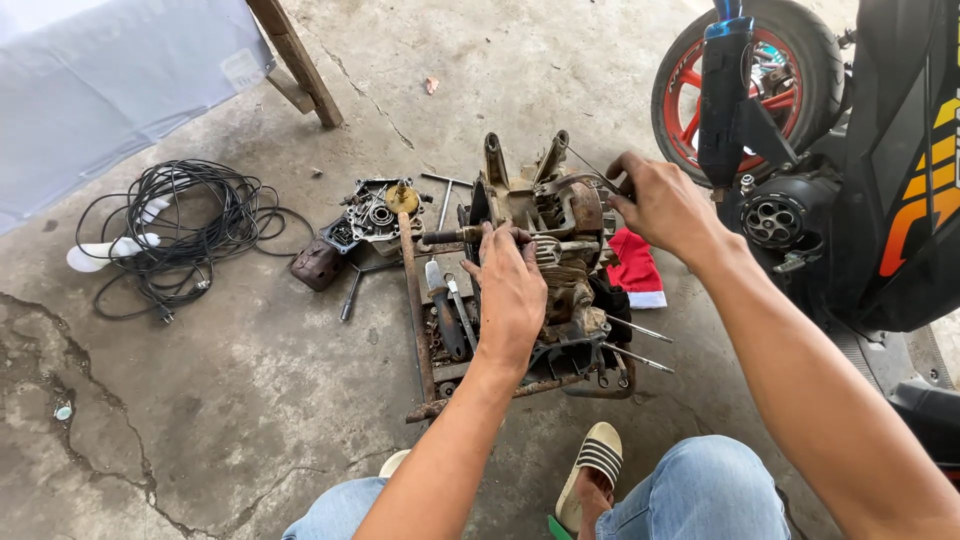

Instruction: Repairing a motorcycle engine by cleaning the block and adjusting internal components using a small tool

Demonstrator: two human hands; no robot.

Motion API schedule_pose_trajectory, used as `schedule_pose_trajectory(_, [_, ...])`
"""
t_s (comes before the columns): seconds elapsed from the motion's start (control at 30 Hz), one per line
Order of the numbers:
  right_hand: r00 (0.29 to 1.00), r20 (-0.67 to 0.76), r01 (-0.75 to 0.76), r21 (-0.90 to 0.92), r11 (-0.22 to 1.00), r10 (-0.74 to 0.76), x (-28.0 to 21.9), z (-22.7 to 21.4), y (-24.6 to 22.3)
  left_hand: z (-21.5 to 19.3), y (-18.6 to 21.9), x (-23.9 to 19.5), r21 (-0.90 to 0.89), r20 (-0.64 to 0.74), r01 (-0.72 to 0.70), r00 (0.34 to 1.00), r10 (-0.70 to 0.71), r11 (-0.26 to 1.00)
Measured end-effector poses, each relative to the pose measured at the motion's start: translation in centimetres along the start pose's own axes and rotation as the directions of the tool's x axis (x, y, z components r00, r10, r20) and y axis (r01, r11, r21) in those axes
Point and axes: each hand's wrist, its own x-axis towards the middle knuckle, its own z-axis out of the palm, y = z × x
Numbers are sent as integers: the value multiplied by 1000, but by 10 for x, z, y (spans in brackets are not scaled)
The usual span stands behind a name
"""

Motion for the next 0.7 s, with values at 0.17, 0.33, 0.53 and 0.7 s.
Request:
schedule_pose_trajectory(0.17, [998,-59,-33,-95,995,28,10,27,24,6,-5,3,-10,-10,-20,1000,19,1000])
schedule_pose_trajectory(0.33, [993,-15,-110,173,979,115,24,8,12,-3,1,-6,-24,-23,-43,999,43,999])
schedule_pose_trajectory(0.53, [974,48,-225,247,942,220,71,42,36,1,-4,-5,-60,-60,-77,996,73,995])
schedule_pose_trajectory(0.7, [775,-214,-299,705,643,595,57,45,79,1,-4,-3,-39,-34,-50,998,48,998])
